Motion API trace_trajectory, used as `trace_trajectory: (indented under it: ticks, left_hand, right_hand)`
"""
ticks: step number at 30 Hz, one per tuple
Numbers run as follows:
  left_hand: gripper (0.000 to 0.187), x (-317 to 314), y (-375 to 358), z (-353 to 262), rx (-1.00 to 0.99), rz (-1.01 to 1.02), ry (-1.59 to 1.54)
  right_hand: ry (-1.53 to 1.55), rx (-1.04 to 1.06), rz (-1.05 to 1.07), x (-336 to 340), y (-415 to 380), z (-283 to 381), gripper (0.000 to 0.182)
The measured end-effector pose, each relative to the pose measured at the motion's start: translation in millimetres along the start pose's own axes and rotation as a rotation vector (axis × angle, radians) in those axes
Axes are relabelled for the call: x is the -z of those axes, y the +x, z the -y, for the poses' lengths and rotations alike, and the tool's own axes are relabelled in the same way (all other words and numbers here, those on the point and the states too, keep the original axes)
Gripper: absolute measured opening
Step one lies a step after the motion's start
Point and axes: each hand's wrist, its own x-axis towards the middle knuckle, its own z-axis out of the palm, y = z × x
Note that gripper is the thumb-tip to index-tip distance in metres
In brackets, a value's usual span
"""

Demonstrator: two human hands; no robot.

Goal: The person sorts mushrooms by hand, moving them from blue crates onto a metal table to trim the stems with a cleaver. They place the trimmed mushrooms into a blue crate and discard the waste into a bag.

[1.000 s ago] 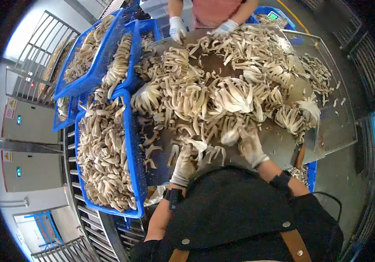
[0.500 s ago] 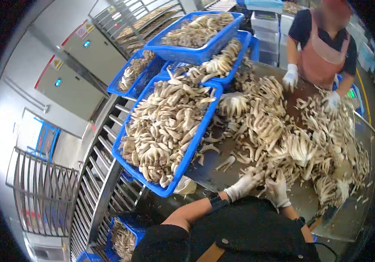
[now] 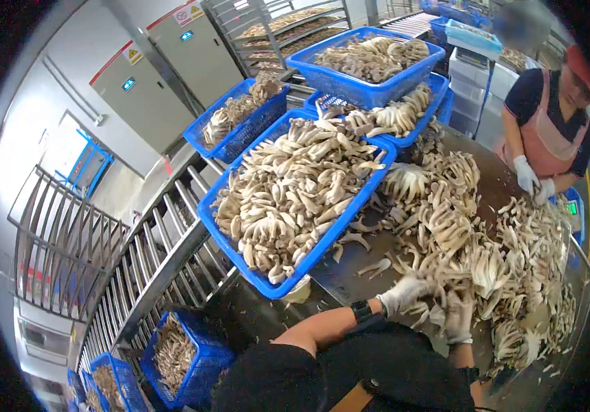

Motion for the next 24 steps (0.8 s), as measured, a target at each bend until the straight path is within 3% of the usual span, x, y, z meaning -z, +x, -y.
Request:
trace_trajectory:
  ticks: [1,2,4,5,6,7,9,10,11,12,14,15,16,17,18,20,21,24]
  left_hand:
    - [0.033,6.2,3.4,-3.6,0.21,-0.097,-0.343]
    - [0.031,0.8,-2.7,-27.4,0.235,-0.009,-0.072]
    - [0.026,-7.8,-12.8,-47.1,0.282,0.167,0.462]
    - [0.026,-2.4,3.6,7.6,-0.022,0.084,0.317]
    - [0.029,-6.1,0.3,-25.6,0.093,-0.108,0.226]
    - [0.031,15.3,22.2,34.7,-0.058,-0.056,0.151]
    - [0.033,27.8,31.2,76.7,-0.063,0.05,0.368]
    - [0.033,7.3,8.6,36.9,0.083,0.098,0.653]
    - [0.043,-19.1,-21.7,-59.4,0.288,0.087,0.616]
    - [0.044,-13.8,-12.1,-45.0,0.212,0.015,0.365]
    - [0.045,2.4,9.4,-2.9,0.064,-0.119,-0.134]
    - [0.049,3.1,6.3,-4.9,0.107,-0.019,-0.052]
    - [0.056,2.8,2.4,-1.3,0.09,0.051,0.443]
    - [0.059,-0.6,-0.9,-6.1,0.059,-0.033,0.5]
    - [0.064,-4.8,-3.8,-16.5,0.025,-0.121,0.56]
    - [0.07,-6.0,-6.8,-31.5,-0.074,-0.213,0.676]
    - [0.071,-5.7,-6.0,-36.5,-0.138,-0.212,0.728]
    - [0.073,-6.3,14.9,-21.6,-0.363,-0.198,0.815]
  right_hand:
    - [-0.018,0.018,-0.02,-11.9,-1.0,21.8,0.033]
    - [-0.078,0.041,-0.034,-29.6,-5.4,48.0,0.035]
    - [-0.391,0.217,0.14,11.5,7.1,-21.2,0.036]
    - [-0.13,0.052,0.173,21.1,13.0,-36.3,0.04]
    - [0.385,-0.19,0.107,23.9,12.7,-35.3,0.044]
    - [0.696,-0.34,0.031,24.4,13.0,-32.6,0.049]
    - [0.272,-0.071,0.197,11.9,8.0,-16.4,0.055]
    - [-0.234,0.157,0.305,16.3,12.2,-23.3,0.06]
    - [-0.303,0.197,0.306,16.3,14.0,-23.3,0.062]
    - [-0.372,0.238,0.305,16.4,15.5,-23.6,0.065]
    - [0.197,-0.012,0.165,2.2,12.9,-18.1,0.06]
    - [0.154,-0.036,0.236,4.3,18.9,-24.3,0.054]
    - [-0.018,-0.019,0.341,16.5,28.0,-42.5,0.049]
    - [-0.101,-0.023,0.437,28.6,39.2,-62.2,0.044]
    - [0.123,-0.058,0.458,13.8,42.5,-37.1,0.044]
    - [0.613,-0.255,0.107,-24.7,18.4,30.1,0.043]
    - [0.498,-0.237,0.183,-10.4,33.0,-5.3,0.044]
    - [0.591,-0.258,0.26,6.9,51.0,-22.5,0.046]
